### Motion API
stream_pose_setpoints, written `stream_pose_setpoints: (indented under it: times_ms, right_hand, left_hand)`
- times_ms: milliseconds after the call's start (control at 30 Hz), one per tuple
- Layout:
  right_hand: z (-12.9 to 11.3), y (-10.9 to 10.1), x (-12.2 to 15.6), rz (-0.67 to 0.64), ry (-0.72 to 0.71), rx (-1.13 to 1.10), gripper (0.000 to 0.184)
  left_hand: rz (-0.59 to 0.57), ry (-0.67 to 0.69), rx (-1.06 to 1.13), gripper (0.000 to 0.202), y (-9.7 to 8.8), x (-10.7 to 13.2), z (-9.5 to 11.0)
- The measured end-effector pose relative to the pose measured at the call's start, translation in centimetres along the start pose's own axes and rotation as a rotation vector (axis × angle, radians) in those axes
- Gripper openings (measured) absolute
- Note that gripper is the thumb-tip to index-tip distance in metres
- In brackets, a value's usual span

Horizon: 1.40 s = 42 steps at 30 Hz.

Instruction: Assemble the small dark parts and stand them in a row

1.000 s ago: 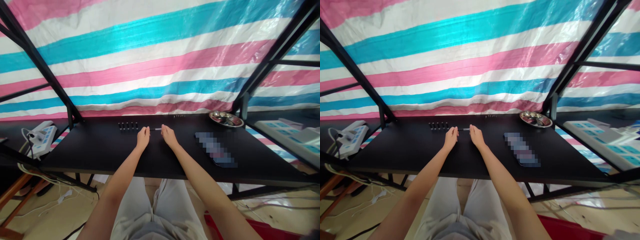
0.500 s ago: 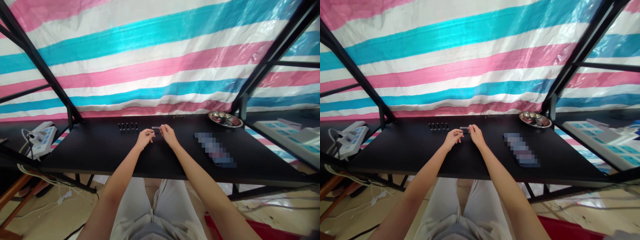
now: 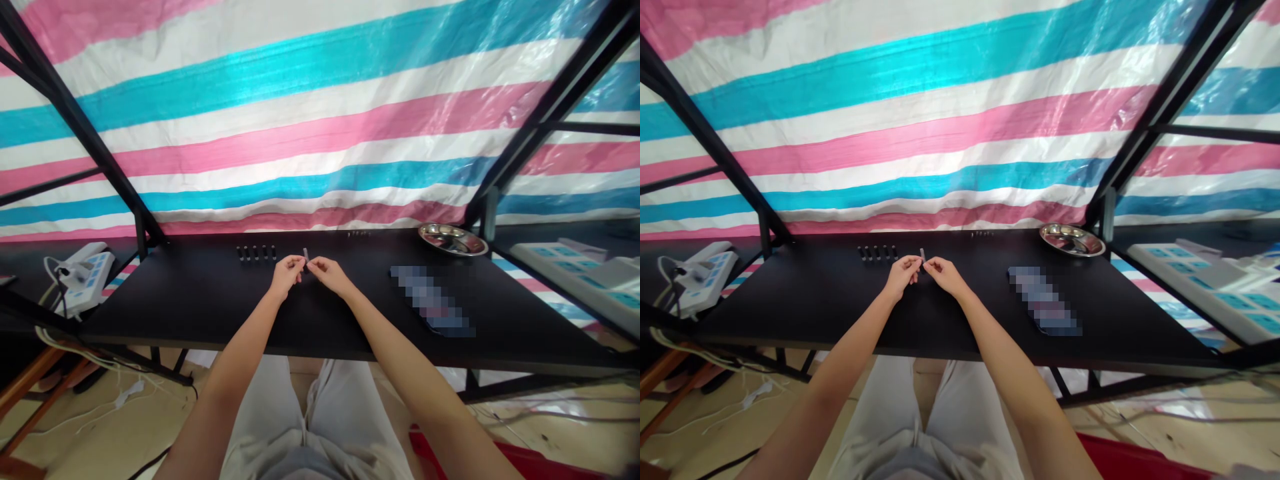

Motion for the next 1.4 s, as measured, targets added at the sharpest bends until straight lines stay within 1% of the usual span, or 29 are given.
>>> stream_pose_setpoints:
  times_ms: [200, 367, 500, 600, 767, 867, 933, 1000, 1033, 1100, 1167, 1200, 1267, 1333, 1400]
  right_hand:
    - [-0.4, 0.1, 0.3, -0.049, 0.032, -0.032, 0.037]
    - [-0.8, 0.1, 0.5, -0.075, 0.051, -0.042, 0.037]
    - [-0.9, 0.1, 0.6, -0.093, 0.069, -0.031, 0.035]
    - [-0.7, 0.3, 0.6, -0.111, 0.082, -0.034, 0.033]
    - [0.1, 0.5, 0.5, -0.176, 0.048, -0.043, 0.029]
    - [0.4, 0.7, 0.5, -0.198, 0.017, -0.043, 0.028]
    - [0.5, 0.7, 0.5, -0.204, 0.003, -0.030, 0.028]
    - [0.7, 0.6, 0.1, -0.165, -0.007, -0.007, 0.028]
    - [0.8, 0.3, -0.2, -0.119, -0.014, 0.010, 0.029]
    - [1.4, -0.6, -1.1, 0.022, -0.030, 0.052, 0.030]
    - [2.0, -1.9, -2.5, 0.166, -0.037, 0.124, 0.031]
    - [2.4, -2.6, -3.2, 0.229, -0.027, 0.155, 0.031]
    - [3.3, -3.9, -4.8, 0.279, 0.025, 0.247, 0.028]
    - [4.0, -5.1, -6.3, 0.294, 0.095, 0.343, 0.024]
    - [4.7, -5.8, -7.6, 0.277, 0.156, 0.435, 0.019]
  left_hand:
    - [0.013, -0.020, 0.012, 0.027, 0.0, 0.2, 0.4]
    - [-0.006, -0.060, 0.054, 0.025, 0.0, 0.1, 0.2]
    - [-0.006, -0.049, 0.110, 0.017, -0.1, 0.0, 0.1]
    - [0.013, -0.057, 0.095, 0.014, -0.1, 0.1, 0.3]
    - [-0.010, -0.042, 0.056, 0.016, 0.1, 0.3, 0.7]
    - [-0.015, -0.028, 0.026, 0.018, 0.2, 0.3, 0.5]
    - [0.004, -0.022, -0.009, 0.018, 0.0, 0.2, 0.3]
    - [0.053, -0.005, -0.083, 0.018, -0.3, 0.1, 0.1]
    - [0.085, 0.011, -0.142, 0.017, -0.5, 0.1, 0.1]
    - [0.138, 0.053, -0.300, 0.016, -0.9, 0.2, 0.2]
    - [0.153, 0.091, -0.482, 0.016, -1.0, 0.4, 0.5]
    - [0.142, 0.103, -0.571, 0.017, -1.0, 0.5, 0.6]
    - [0.102, 0.111, -0.727, 0.019, -0.8, 0.7, 0.7]
    - [0.047, 0.113, -0.840, 0.021, -0.6, 0.8, 0.8]
    - [0.000, 0.122, -0.914, 0.024, -0.4, 0.9, 0.9]
Point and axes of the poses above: each hand's wrist, its own x-axis away from the middle knuckle, its own y-axis out of the palm, z = x × y, the point moved 3 cm from there along -x, towards the middle knuckle, and after that the axes turned 8 degrees about -z, right-handed, at the moved point
